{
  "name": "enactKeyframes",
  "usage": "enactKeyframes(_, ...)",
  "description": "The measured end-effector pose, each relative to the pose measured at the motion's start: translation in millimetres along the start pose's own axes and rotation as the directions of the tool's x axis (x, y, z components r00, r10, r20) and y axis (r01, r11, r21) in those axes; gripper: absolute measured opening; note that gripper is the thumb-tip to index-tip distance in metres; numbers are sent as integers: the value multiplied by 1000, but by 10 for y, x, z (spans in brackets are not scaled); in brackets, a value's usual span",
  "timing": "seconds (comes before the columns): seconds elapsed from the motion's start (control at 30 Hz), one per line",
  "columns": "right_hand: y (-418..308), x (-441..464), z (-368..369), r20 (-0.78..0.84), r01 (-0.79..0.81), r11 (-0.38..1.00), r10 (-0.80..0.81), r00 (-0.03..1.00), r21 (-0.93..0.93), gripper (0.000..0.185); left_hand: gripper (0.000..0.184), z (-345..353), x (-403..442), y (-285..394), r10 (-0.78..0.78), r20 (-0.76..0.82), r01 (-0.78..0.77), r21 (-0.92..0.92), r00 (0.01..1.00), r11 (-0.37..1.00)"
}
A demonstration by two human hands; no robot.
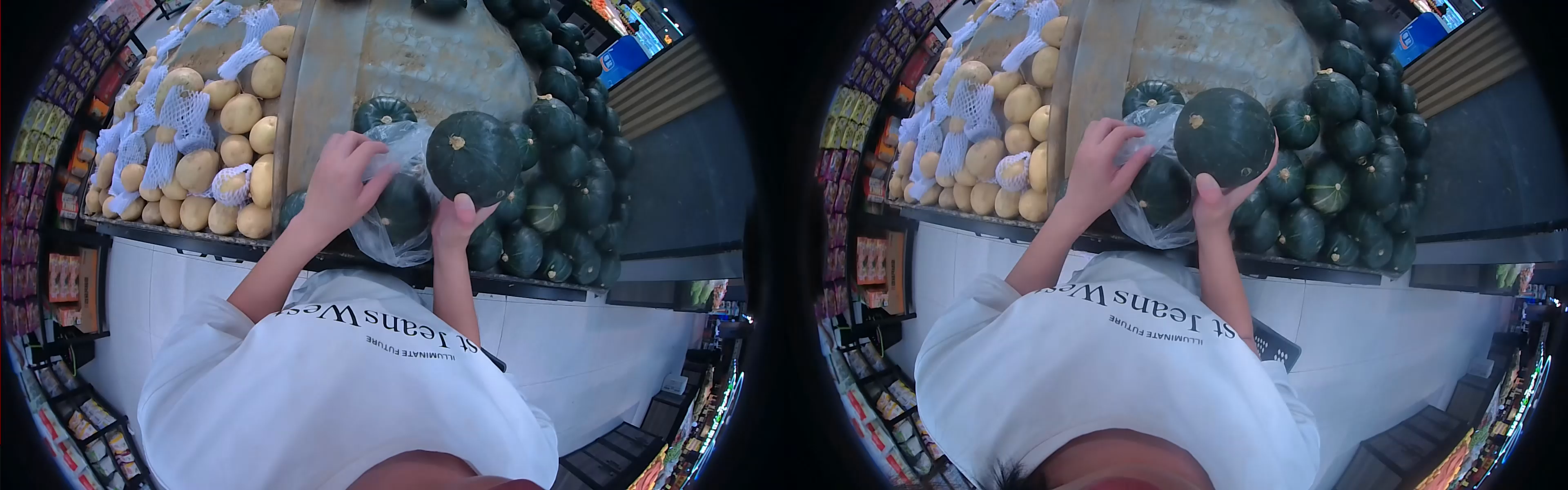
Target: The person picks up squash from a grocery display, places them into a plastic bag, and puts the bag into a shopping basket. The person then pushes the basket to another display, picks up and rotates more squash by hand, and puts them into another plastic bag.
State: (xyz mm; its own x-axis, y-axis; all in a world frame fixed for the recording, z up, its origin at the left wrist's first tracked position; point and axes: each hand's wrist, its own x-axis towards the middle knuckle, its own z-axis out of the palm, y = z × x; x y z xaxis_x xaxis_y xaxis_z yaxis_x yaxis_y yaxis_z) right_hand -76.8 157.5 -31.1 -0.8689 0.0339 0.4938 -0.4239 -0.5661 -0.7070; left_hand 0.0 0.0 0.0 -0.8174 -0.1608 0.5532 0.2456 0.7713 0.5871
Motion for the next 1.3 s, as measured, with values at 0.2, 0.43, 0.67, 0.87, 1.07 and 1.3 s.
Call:
enactKeyframes(0.2, -113, 17, 80, -32, 54, 992, -58, 998, -115, 113, 38, -181, -132, 156, -58, -42, 64, 132, 997, 989)
enactKeyframes(0.43, -156, -32, 67, 180, 274, 920, -230, 956, -280, 120, 17, -201, -125, -8, -211, -158, 224, 71, 965, 972)
enactKeyframes(0.67, -60, 100, 74, 505, 567, 788, -397, 766, -241, 111, 21, -246, 372, 8, -523, 280, 549, -685, 805, 478)
enactKeyframes(0.87, -249, 141, 280, 664, 660, 641, -300, 685, -392, 110, 24, -507, 687, 360, -458, 129, 448, -550, 880, 705)
enactKeyframes(1.07, -233, 208, 422, 637, 594, 607, -179, 750, -528, 103, 35, -497, 534, 790, -105, -117, 83, -181, 988, 980)
enactKeyframes(1.3, -161, 268, 356, 608, 434, 728, -30, 793, -531, 66, 11, 17, 466, 532, 233, -202, -201, 164, 951, 966)
